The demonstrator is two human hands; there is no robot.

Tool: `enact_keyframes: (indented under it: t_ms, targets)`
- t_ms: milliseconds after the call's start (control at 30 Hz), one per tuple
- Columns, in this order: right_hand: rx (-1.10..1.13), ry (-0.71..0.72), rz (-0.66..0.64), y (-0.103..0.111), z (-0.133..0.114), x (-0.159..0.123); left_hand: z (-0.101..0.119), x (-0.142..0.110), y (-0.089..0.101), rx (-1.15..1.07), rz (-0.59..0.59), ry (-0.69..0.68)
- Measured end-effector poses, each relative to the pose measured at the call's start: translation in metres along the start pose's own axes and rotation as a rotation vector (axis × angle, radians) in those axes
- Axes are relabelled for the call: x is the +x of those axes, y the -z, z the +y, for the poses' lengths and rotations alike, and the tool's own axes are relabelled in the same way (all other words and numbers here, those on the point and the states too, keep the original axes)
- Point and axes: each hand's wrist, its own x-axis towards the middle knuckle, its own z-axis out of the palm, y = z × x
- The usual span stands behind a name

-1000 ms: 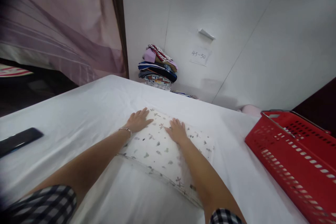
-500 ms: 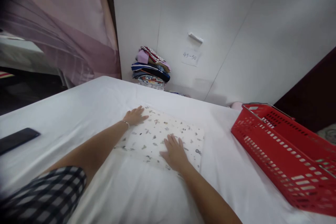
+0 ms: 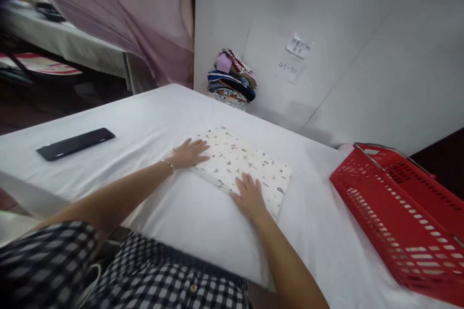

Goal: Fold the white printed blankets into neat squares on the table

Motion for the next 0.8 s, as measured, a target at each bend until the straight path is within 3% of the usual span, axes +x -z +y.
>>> enact_keyframes:
  t_ms: [233, 433, 600, 800]
  targets:
    - [-0.038, -0.003, 0.046, -0.003, 0.0, -0.001, 0.001, 0.007, 0.001, -0.048, 0.055, -0.013]
    - [-0.05, 0.028, 0.191, -0.006, -0.009, -0.013, 0.013, -0.023, -0.001, -0.104, 0.25, 0.013]
    - [0.008, 0.077, 0.224, -0.018, -0.022, -0.024, 0.015, -0.047, -0.003, -0.092, 0.249, 0.082]
    - [0.055, 0.066, 0.208, -0.019, -0.025, -0.026, 0.015, -0.051, 0.001, -0.112, 0.224, 0.113]
